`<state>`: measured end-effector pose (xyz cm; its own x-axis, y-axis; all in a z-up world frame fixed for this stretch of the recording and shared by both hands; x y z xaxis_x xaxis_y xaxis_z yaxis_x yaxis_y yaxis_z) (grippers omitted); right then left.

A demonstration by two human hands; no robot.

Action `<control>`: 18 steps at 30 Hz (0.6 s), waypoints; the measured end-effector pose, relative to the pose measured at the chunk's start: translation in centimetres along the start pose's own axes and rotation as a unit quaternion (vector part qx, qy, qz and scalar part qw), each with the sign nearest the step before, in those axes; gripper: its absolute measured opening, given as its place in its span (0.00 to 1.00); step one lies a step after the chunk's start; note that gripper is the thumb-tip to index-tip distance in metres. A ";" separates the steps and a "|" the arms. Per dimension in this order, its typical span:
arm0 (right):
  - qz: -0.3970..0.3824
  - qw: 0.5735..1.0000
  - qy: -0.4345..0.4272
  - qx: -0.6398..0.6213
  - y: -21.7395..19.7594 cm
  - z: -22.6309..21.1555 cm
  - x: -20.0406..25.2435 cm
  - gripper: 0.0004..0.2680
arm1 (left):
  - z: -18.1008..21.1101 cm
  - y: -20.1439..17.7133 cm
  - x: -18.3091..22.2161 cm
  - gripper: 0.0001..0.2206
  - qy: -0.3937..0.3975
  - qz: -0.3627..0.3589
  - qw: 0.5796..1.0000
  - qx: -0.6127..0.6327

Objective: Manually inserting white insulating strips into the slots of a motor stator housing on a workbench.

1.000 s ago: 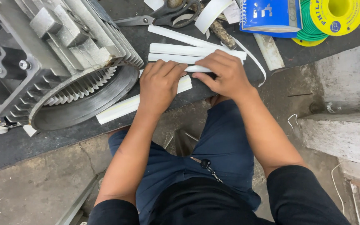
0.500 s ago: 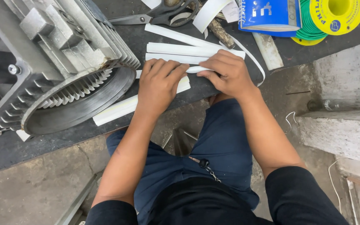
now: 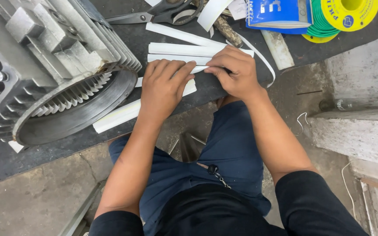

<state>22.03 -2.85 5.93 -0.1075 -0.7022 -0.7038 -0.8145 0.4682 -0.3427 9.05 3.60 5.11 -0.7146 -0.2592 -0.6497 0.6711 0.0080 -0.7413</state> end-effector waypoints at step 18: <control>-0.017 0.993 0.090 -0.067 -1.2 1.4 0.9 0.06 | -0.1 -1.2 -0.4 0.04 -0.031 -0.002 0.999 0.007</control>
<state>23.73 -3.31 4.88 -0.1688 -0.8071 -0.5657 -0.8869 0.3748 -0.2701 8.51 3.84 6.21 -0.7045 -0.3191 -0.6339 0.6708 -0.0078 -0.7416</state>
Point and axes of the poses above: each hand's wrist, its own x-axis away from the middle knuckle, its own y-axis out of the palm, z = x × y, the point moved 10 cm from there along -x, towards the middle knuckle, and after that the axes turned 8 degrees about -x, right-handed, at the moved point
